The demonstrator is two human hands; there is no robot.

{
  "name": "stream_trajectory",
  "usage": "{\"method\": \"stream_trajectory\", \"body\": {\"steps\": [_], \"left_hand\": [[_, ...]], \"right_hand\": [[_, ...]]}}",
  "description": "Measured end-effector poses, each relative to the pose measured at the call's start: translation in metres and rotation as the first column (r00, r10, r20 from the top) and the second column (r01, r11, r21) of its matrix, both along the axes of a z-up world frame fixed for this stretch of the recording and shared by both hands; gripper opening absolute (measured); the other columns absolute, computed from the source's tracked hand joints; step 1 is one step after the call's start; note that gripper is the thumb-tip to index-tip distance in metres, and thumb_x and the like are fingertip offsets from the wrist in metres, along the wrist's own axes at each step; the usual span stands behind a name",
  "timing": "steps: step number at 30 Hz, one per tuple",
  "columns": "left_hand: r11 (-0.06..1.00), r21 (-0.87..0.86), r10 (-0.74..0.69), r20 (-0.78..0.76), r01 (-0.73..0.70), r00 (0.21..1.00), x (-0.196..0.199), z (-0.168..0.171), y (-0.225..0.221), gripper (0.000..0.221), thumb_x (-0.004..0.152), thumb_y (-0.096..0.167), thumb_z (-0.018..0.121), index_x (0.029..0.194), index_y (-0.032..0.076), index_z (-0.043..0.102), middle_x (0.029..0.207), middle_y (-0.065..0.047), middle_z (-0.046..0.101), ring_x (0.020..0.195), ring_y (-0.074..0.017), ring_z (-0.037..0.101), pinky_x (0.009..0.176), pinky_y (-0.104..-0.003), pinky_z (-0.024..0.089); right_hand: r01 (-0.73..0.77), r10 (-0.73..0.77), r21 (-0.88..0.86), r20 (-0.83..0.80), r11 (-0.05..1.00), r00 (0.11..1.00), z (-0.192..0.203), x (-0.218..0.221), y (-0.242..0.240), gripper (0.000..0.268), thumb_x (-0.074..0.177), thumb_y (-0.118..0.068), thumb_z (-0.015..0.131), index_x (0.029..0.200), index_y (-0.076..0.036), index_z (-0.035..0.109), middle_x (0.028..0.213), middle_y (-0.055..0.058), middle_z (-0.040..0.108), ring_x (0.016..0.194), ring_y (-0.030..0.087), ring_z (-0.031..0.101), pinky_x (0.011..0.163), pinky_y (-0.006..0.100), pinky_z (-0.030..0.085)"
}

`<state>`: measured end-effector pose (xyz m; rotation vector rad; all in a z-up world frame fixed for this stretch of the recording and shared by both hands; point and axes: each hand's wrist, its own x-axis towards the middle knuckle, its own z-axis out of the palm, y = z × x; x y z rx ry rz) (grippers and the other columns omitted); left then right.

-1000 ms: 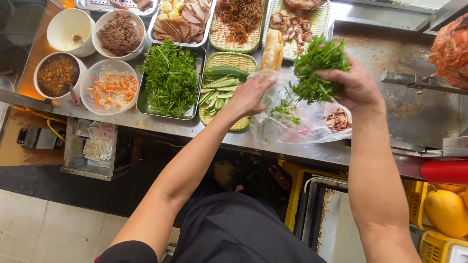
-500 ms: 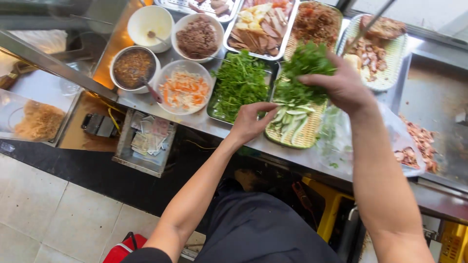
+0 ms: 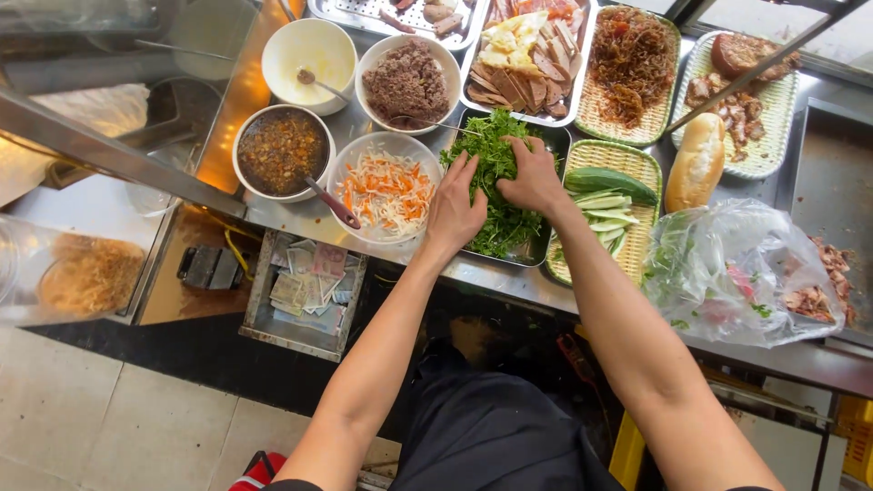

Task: Gathering herbs into a bag, disposing of trash, cleaning the workspace, and moving bags of bread.

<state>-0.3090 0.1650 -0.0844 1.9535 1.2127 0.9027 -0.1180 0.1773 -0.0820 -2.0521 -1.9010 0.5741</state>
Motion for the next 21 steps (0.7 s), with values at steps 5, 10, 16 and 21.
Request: {"method": "stream_trajectory", "body": {"steps": [5, 10, 16, 21], "left_hand": [[0.998, -0.008, -0.069, -0.017, 0.069, 0.997, 0.017, -0.003, 0.02, 0.06, 0.093, 0.01, 0.054, 0.15, -0.006, 0.042, 0.156, -0.033, 0.038, 0.146, -0.0465, 0.036, 0.12, -0.045, 0.028], [0.986, -0.054, -0.161, -0.017, 0.16, 0.987, 0.026, -0.045, 0.034, 0.062, 0.096, 0.009, 0.047, 0.155, -0.005, 0.036, 0.159, -0.032, 0.035, 0.15, -0.0448, 0.031, 0.124, -0.043, 0.024], [0.974, -0.111, -0.203, -0.048, 0.197, 0.978, 0.007, -0.006, 0.022, 0.054, 0.098, 0.015, 0.05, 0.149, -0.004, 0.045, 0.156, -0.03, 0.042, 0.147, -0.0418, 0.039, 0.122, -0.043, 0.031], [0.992, -0.067, -0.108, 0.002, 0.107, 0.994, -0.012, 0.03, 0.0, 0.043, 0.097, 0.023, 0.061, 0.13, -0.003, 0.065, 0.136, -0.028, 0.061, 0.128, -0.0401, 0.06, 0.11, -0.043, 0.046]], "right_hand": [[-0.016, -0.004, -0.135, -0.145, 0.991, 0.989, 0.088, 0.003, -0.024, 0.091, 0.077, -0.036, 0.078, 0.158, -0.026, 0.037, 0.161, 0.029, 0.026, 0.148, 0.04, 0.031, 0.12, 0.047, 0.032], [0.066, -0.09, -0.13, -0.196, 0.989, 0.976, 0.047, -0.004, -0.039, 0.075, 0.098, -0.038, 0.059, 0.161, -0.016, 0.025, 0.168, 0.025, 0.018, 0.155, 0.036, 0.02, 0.123, 0.048, 0.021], [-0.004, 0.007, 0.015, -0.178, 1.0, 0.984, -0.003, 0.001, -0.035, 0.063, 0.109, -0.034, 0.041, 0.162, -0.005, 0.024, 0.167, 0.029, 0.02, 0.157, 0.041, 0.01, 0.128, 0.047, 0.015], [-0.016, -0.046, -0.198, -0.305, 0.98, 0.951, 0.113, -0.003, -0.048, 0.052, 0.106, -0.031, 0.04, 0.157, -0.021, 0.036, 0.163, 0.014, 0.036, 0.148, 0.031, 0.032, 0.12, 0.048, 0.025]]}}
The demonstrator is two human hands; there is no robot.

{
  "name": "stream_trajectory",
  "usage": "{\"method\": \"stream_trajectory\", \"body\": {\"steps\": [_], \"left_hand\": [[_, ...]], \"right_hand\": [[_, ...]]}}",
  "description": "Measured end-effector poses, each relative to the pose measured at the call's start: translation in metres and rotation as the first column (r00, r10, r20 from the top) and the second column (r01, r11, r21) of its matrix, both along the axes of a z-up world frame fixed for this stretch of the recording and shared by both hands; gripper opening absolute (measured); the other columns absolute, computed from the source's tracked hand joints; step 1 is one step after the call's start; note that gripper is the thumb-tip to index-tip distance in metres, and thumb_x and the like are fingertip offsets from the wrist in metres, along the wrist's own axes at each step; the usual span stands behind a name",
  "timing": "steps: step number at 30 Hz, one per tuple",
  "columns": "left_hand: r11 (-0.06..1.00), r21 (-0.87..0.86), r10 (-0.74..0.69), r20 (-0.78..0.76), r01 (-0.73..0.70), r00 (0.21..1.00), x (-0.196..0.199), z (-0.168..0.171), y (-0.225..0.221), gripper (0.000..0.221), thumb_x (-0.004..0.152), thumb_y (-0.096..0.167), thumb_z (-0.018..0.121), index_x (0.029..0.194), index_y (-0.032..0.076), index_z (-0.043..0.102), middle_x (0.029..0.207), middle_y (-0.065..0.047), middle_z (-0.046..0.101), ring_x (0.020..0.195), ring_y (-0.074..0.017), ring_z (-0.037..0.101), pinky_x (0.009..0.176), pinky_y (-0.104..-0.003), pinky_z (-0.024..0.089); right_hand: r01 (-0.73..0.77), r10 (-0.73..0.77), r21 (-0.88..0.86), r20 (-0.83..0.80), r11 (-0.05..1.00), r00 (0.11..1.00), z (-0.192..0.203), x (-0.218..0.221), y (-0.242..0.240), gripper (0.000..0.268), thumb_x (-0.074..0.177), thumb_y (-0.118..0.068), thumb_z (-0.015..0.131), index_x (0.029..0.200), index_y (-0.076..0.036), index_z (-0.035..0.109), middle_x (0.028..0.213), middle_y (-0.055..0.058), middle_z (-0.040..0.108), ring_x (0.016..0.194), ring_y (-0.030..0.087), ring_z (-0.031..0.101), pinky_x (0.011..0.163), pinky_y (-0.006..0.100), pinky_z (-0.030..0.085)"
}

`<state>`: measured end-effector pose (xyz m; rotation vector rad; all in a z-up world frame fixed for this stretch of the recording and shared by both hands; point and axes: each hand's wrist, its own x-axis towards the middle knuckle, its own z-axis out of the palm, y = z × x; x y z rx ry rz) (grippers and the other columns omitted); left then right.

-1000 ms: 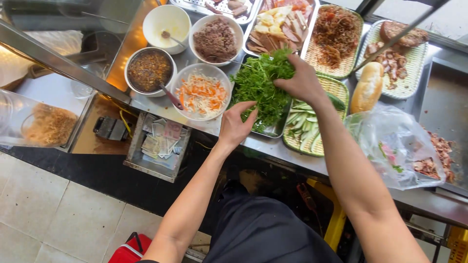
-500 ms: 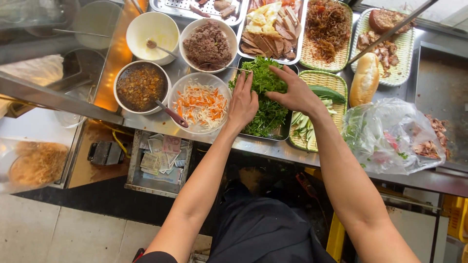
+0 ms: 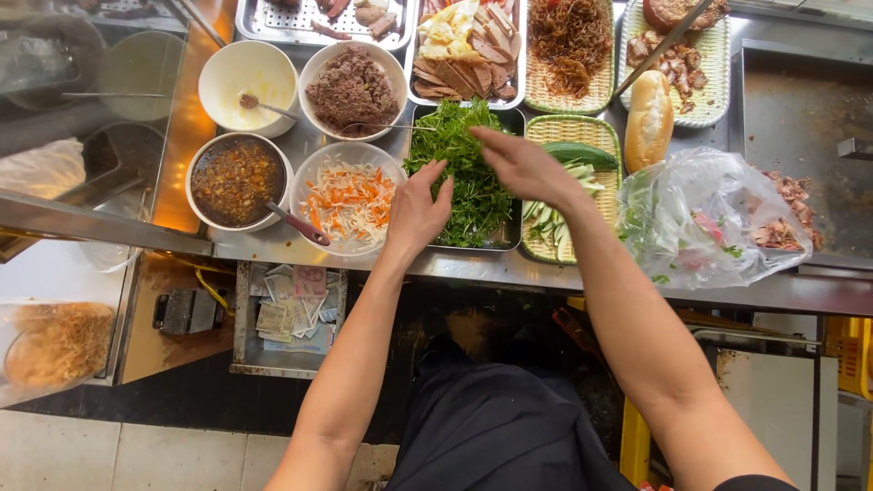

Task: Gathering herbs into a bag, disposing of trash, cleaning the workspace, and moving bags of bread.

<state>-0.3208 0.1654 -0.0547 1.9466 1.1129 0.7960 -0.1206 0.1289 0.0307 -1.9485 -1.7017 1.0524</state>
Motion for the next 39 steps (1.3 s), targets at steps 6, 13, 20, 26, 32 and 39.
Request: {"method": "stream_trajectory", "body": {"steps": [6, 13, 20, 26, 32, 39], "left_hand": [[0.998, -0.032, 0.054, 0.012, -0.054, 0.998, -0.016, 0.017, -0.009, 0.04, 0.094, 0.025, 0.067, 0.124, 0.0, 0.07, 0.11, -0.024, 0.074, 0.103, -0.0372, 0.073, 0.091, -0.041, 0.057], [0.999, -0.018, 0.036, -0.015, -0.037, 0.999, -0.018, 0.018, -0.021, 0.035, 0.094, 0.025, 0.068, 0.12, 0.002, 0.073, 0.099, -0.019, 0.078, 0.092, -0.0325, 0.077, 0.082, -0.04, 0.059], [0.994, -0.099, -0.027, 0.133, 0.041, 0.991, 0.036, 0.06, -0.058, 0.029, 0.097, 0.021, 0.069, 0.12, 0.003, 0.074, 0.087, -0.014, 0.078, 0.077, -0.019, 0.077, 0.07, -0.031, 0.058], [0.955, 0.033, -0.295, 0.232, 0.296, 0.927, 0.13, 0.079, -0.116, 0.027, 0.096, 0.017, 0.071, 0.12, 0.005, 0.073, 0.103, -0.014, 0.077, 0.087, -0.0226, 0.076, 0.075, -0.032, 0.06], [0.703, 0.465, -0.627, 0.05, 0.538, 0.777, 0.269, 0.067, -0.182, 0.027, 0.096, 0.016, 0.067, 0.122, 0.007, 0.068, 0.115, -0.015, 0.075, 0.108, -0.033, 0.072, 0.102, -0.046, 0.05], [0.705, 0.183, -0.516, -0.53, 0.685, 0.673, 0.301, 0.017, -0.201, 0.021, 0.104, 0.02, 0.058, 0.089, 0.007, 0.063, 0.065, -0.015, 0.065, 0.064, -0.0367, 0.066, 0.096, -0.054, 0.048]], "right_hand": [[0.149, -0.132, 0.187, -0.097, 0.971, 0.986, 0.047, 0.011, -0.007, 0.04, 0.103, -0.029, 0.058, 0.141, -0.016, 0.061, 0.135, 0.011, 0.068, 0.123, 0.023, 0.065, 0.107, 0.041, 0.052], [0.303, -0.228, 0.333, -0.246, 0.893, 0.942, 0.006, -0.005, -0.019, 0.033, 0.096, -0.024, 0.074, 0.126, -0.01, 0.073, 0.119, 0.011, 0.075, 0.106, 0.024, 0.072, 0.093, 0.038, 0.06], [0.359, -0.291, 0.427, -0.219, 0.83, 0.931, 0.038, 0.076, -0.09, 0.031, 0.101, -0.022, 0.07, 0.125, -0.004, 0.072, 0.114, 0.013, 0.077, 0.096, 0.019, 0.077, 0.082, 0.031, 0.063], [0.499, -0.492, 0.282, -0.101, 0.819, 0.865, 0.034, 0.205, -0.196, 0.026, 0.101, -0.021, 0.067, 0.118, -0.003, 0.075, 0.098, 0.012, 0.079, 0.085, 0.015, 0.077, 0.077, 0.029, 0.062], [0.424, -0.398, 0.0, 0.345, 0.906, 0.85, -0.027, 0.271, -0.244, 0.03, 0.091, -0.032, 0.075, 0.117, -0.017, 0.079, 0.089, 0.014, 0.079, 0.079, 0.025, 0.076, 0.079, 0.037, 0.059], [0.26, -0.206, -0.066, 0.439, 0.963, 0.874, -0.074, 0.308, -0.262, 0.047, 0.074, -0.031, 0.087, 0.118, -0.019, 0.077, 0.099, 0.015, 0.077, 0.096, 0.036, 0.071, 0.092, 0.047, 0.053]]}}
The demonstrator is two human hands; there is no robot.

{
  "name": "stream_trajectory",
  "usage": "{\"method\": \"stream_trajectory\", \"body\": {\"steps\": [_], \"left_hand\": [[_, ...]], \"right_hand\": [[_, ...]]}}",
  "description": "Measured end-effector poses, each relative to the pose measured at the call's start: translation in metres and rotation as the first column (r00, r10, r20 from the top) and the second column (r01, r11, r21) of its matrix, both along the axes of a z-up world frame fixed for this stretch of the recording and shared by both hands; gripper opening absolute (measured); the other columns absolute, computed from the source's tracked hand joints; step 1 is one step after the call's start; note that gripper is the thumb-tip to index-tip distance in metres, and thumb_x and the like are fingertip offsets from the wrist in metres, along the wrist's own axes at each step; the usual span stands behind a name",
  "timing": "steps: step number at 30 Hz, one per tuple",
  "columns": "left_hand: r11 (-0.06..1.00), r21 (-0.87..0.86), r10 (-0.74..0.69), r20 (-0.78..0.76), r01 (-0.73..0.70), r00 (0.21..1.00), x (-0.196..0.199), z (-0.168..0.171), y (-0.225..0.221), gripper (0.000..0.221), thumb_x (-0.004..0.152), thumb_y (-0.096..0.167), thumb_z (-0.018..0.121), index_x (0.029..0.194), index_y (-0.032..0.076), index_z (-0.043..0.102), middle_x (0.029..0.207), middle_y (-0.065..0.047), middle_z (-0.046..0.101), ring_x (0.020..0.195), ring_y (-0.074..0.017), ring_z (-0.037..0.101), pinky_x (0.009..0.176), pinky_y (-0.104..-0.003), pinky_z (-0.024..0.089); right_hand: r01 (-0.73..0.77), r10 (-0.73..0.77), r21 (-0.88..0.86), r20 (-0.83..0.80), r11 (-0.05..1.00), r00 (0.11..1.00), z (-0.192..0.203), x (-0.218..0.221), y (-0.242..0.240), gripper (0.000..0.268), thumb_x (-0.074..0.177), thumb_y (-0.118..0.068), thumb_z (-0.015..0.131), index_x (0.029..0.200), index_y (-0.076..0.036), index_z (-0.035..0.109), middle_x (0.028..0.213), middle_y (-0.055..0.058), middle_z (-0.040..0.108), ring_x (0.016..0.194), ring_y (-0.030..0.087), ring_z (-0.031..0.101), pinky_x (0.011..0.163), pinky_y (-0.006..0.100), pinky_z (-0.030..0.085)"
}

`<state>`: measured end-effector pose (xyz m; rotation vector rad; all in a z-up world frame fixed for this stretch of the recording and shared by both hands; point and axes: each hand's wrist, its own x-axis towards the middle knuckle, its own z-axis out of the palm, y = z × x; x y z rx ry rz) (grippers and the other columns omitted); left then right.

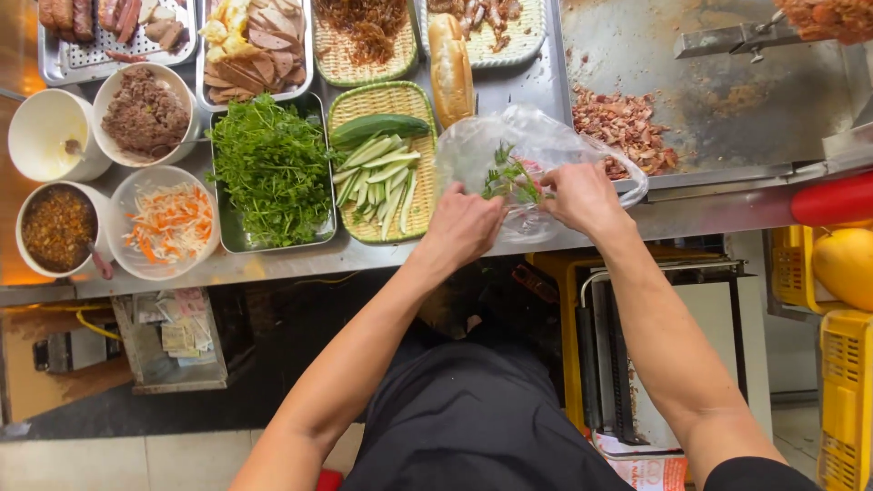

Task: Gathering herbs into a bag, disposing of trash, cleaning the workspace, and moving bags of bread.

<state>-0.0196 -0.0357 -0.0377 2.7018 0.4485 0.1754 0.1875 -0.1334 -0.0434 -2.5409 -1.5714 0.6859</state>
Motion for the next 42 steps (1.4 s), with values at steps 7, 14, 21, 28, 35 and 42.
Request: {"method": "stream_trajectory", "body": {"steps": [7, 14, 21, 28, 35, 42], "left_hand": [[0.984, 0.017, 0.176, -0.131, -0.175, 0.976, -0.003, 0.003, -0.002, 0.026, 0.092, 0.031, 0.072, 0.09, 0.006, 0.065, 0.075, -0.017, 0.067, 0.071, -0.039, 0.067, 0.066, -0.051, 0.054], [0.998, 0.012, 0.069, -0.024, -0.069, 0.997, 0.024, -0.014, -0.007, 0.057, 0.08, 0.024, 0.071, 0.134, 0.008, 0.06, 0.069, -0.019, 0.067, 0.06, -0.0404, 0.067, 0.051, -0.052, 0.053], [0.992, 0.072, 0.105, -0.075, -0.1, 0.992, 0.014, -0.054, 0.009, 0.022, 0.089, 0.014, 0.063, 0.071, 0.003, 0.07, 0.076, -0.022, 0.069, 0.07, -0.0409, 0.071, 0.061, -0.051, 0.056], [0.997, 0.02, 0.07, -0.106, -0.068, 0.992, 0.009, -0.047, 0.016, 0.019, 0.084, 0.012, 0.063, 0.07, 0.001, 0.069, 0.076, -0.023, 0.069, 0.068, -0.0429, 0.07, 0.06, -0.051, 0.056], [0.997, -0.067, 0.039, -0.084, -0.044, 0.996, 0.008, -0.05, 0.026, 0.019, 0.08, 0.017, 0.069, 0.07, 0.001, 0.069, 0.074, -0.024, 0.069, 0.07, -0.044, 0.069, 0.063, -0.052, 0.056], [0.937, -0.345, -0.016, -0.203, -0.057, 0.979, 0.019, 0.015, 0.042, 0.022, 0.085, 0.033, 0.071, 0.08, 0.012, 0.075, 0.071, -0.019, 0.07, 0.067, -0.0394, 0.071, 0.066, -0.05, 0.057]], "right_hand": [[-0.031, 0.066, 0.282, -0.117, 0.959, 0.991, 0.004, 0.018, -0.007, 0.03, 0.088, -0.017, 0.073, 0.116, -0.017, 0.081, 0.099, 0.016, 0.077, 0.089, 0.031, 0.075, 0.086, 0.042, 0.058], [0.152, -0.086, 0.255, -0.253, 0.955, 0.964, -0.025, 0.002, 0.014, 0.03, 0.086, -0.022, 0.075, 0.114, -0.014, 0.079, 0.092, 0.015, 0.078, 0.082, 0.03, 0.076, 0.083, 0.041, 0.059], [0.054, -0.046, 0.222, -0.044, 0.974, 0.998, -0.03, -0.014, 0.009, 0.038, 0.078, -0.026, 0.081, 0.112, -0.009, 0.079, 0.085, 0.021, 0.074, 0.082, 0.039, 0.072, 0.08, 0.048, 0.057], [0.123, -0.063, 0.342, -0.181, 0.932, 0.981, -0.014, 0.011, 0.012, 0.033, 0.077, -0.025, 0.08, 0.103, -0.006, 0.08, 0.086, 0.017, 0.076, 0.08, 0.03, 0.074, 0.082, 0.042, 0.059], [0.601, -0.16, 0.131, -0.9, 0.788, 0.406, -0.017, 0.024, 0.022, 0.022, 0.087, -0.01, 0.069, 0.104, 0.004, 0.072, 0.094, 0.007, 0.074, 0.084, 0.015, 0.071, 0.074, 0.032, 0.061], [0.282, -0.18, 0.03, -0.702, 0.959, 0.689, 0.044, 0.008, 0.027, 0.03, 0.086, -0.008, 0.067, 0.114, -0.001, 0.076, 0.091, 0.009, 0.076, 0.079, 0.016, 0.07, 0.072, 0.032, 0.058]]}}
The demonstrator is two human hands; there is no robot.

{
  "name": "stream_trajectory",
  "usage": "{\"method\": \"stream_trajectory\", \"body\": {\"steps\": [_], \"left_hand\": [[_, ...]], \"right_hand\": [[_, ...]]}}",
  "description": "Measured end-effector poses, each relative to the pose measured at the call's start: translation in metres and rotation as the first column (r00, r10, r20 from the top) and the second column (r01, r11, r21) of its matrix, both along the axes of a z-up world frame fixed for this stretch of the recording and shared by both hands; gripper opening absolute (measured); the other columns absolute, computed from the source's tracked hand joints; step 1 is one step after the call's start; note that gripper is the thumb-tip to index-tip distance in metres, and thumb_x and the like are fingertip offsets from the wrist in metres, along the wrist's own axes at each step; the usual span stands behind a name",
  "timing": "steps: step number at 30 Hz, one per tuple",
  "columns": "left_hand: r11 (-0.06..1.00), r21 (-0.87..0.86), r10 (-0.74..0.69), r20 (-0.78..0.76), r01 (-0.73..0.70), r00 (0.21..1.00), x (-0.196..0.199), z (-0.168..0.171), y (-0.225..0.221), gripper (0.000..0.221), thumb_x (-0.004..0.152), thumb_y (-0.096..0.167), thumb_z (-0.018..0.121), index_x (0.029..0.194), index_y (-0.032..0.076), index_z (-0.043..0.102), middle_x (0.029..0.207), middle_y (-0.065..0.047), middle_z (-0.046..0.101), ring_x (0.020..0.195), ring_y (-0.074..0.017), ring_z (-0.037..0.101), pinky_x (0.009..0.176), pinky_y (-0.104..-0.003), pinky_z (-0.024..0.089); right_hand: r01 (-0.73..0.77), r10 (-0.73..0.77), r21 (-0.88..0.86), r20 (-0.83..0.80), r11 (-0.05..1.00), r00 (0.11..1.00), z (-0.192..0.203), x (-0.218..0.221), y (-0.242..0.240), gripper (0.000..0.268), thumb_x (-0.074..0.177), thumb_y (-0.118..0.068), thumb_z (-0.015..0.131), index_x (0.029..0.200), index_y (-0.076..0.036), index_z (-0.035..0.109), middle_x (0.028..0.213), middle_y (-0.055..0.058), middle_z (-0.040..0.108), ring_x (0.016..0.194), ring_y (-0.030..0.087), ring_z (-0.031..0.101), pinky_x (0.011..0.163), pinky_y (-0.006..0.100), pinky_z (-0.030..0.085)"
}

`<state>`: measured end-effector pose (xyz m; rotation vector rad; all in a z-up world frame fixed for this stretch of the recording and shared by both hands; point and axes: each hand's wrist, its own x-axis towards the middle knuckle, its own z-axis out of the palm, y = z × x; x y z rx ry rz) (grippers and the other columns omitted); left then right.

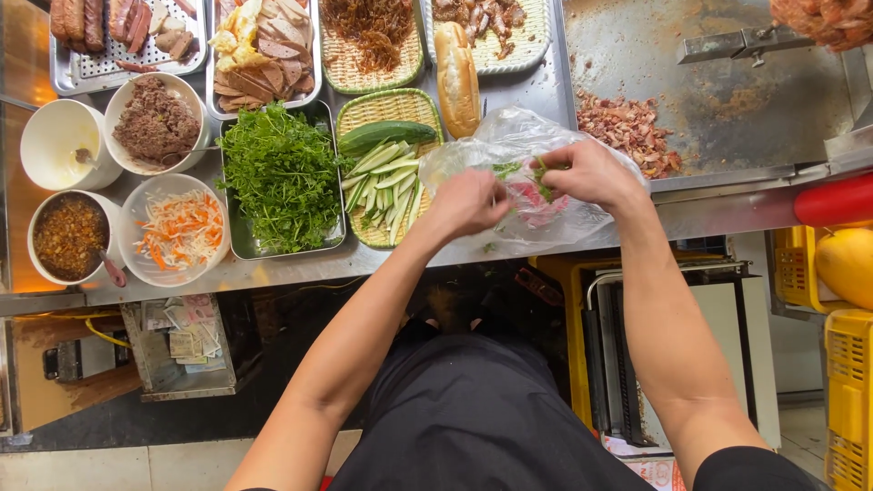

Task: Gathering herbs into a bag, disposing of trash, cleaning the workspace, and moving bags of bread.

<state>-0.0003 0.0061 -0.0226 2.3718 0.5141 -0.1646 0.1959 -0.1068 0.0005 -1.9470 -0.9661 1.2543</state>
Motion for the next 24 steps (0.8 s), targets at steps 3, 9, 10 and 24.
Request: {"method": "stream_trajectory", "body": {"steps": [3, 9, 10, 24], "left_hand": [[0.978, 0.124, 0.165, 0.04, -0.169, 0.985, 0.008, -0.004, 0.009, 0.022, 0.092, 0.027, 0.065, 0.083, 0.009, 0.075, 0.079, -0.019, 0.073, 0.075, -0.0387, 0.072, 0.071, -0.052, 0.057], [0.921, 0.195, 0.321, 0.111, -0.337, 0.94, 0.015, -0.031, 0.006, 0.031, 0.089, 0.027, 0.073, 0.104, 0.002, 0.063, 0.09, -0.022, 0.072, 0.083, -0.0435, 0.071, 0.073, -0.054, 0.057], [0.921, 0.196, 0.319, 0.112, -0.336, 0.941, 0.016, -0.033, 0.003, 0.031, 0.089, 0.027, 0.073, 0.104, 0.002, 0.063, 0.09, -0.022, 0.072, 0.083, -0.0435, 0.071, 0.073, -0.054, 0.057], [0.927, 0.211, 0.35, -0.203, -0.309, 0.914, 0.022, -0.049, 0.004, 0.05, 0.077, 0.038, 0.087, 0.105, 0.003, 0.064, 0.092, -0.016, 0.074, 0.085, -0.0321, 0.075, 0.07, -0.046, 0.062]], "right_hand": [[-0.141, 0.151, -0.069, 0.179, 0.988, 0.972, 0.008, 0.005, -0.011, 0.033, 0.085, -0.008, 0.068, 0.116, -0.006, 0.079, 0.087, 0.01, 0.078, 0.076, 0.016, 0.07, 0.071, 0.032, 0.056], [0.037, -0.059, 0.178, 0.116, 0.983, 0.991, -0.026, -0.008, 0.023, 0.037, 0.085, -0.014, 0.065, 0.12, -0.011, 0.076, 0.092, 0.01, 0.079, 0.077, 0.014, 0.072, 0.076, 0.031, 0.06], [0.039, -0.061, 0.178, 0.117, 0.983, 0.991, -0.038, -0.008, 0.025, 0.037, 0.085, -0.014, 0.065, 0.12, -0.011, 0.076, 0.092, 0.01, 0.079, 0.077, 0.014, 0.072, 0.076, 0.031, 0.06], [0.039, -0.06, 0.066, 0.344, 0.997, 0.937, -0.065, 0.023, 0.03, 0.032, 0.084, -0.023, 0.075, 0.113, -0.01, 0.078, 0.096, 0.012, 0.08, 0.08, 0.016, 0.077, 0.081, 0.035, 0.061]]}}
